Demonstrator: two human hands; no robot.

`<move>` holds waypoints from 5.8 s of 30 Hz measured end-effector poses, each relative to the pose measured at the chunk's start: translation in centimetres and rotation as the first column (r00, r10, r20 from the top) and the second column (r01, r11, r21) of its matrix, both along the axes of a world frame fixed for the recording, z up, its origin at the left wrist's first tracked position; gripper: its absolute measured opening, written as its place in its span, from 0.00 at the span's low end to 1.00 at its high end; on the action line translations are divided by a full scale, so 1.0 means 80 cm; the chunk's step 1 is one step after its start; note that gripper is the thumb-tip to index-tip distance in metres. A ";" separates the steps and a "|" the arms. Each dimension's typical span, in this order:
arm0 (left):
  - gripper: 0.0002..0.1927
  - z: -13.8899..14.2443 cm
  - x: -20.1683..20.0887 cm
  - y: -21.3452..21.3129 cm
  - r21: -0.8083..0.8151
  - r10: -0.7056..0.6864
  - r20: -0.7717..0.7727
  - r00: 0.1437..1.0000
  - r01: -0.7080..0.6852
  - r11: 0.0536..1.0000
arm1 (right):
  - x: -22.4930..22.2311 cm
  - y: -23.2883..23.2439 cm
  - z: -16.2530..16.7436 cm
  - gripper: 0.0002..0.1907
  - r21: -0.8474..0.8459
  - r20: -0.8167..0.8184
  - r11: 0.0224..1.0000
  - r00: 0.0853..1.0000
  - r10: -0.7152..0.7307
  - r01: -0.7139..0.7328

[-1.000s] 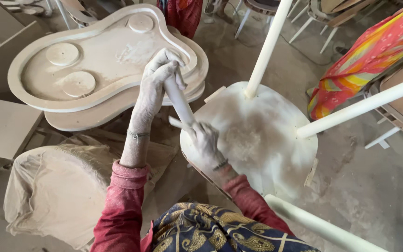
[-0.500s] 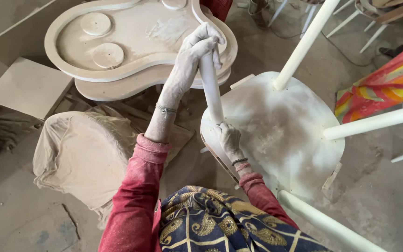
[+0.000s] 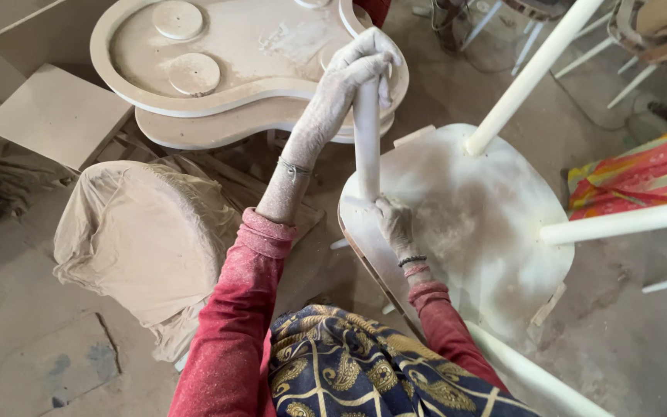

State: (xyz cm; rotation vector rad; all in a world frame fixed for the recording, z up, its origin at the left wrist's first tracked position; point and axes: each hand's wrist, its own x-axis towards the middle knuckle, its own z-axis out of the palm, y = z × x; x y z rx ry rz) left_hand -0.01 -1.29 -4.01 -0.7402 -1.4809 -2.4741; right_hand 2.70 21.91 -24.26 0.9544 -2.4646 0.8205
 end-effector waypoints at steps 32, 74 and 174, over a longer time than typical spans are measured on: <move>0.08 0.002 0.005 0.005 0.005 0.062 0.041 0.997 -0.063 0.998 | -0.029 -0.012 0.005 0.10 -0.050 -0.152 0.995 0.985 0.080 -0.089; 0.20 -0.320 0.179 0.114 -0.035 0.126 0.702 0.701 -0.142 0.989 | 0.101 0.067 -0.072 0.13 -0.472 0.858 0.851 0.339 0.384 0.229; 0.43 -0.238 0.042 0.241 -0.575 0.835 0.526 0.162 -0.655 0.489 | 0.037 0.149 -0.064 0.07 -0.173 0.229 0.934 0.935 -0.271 0.313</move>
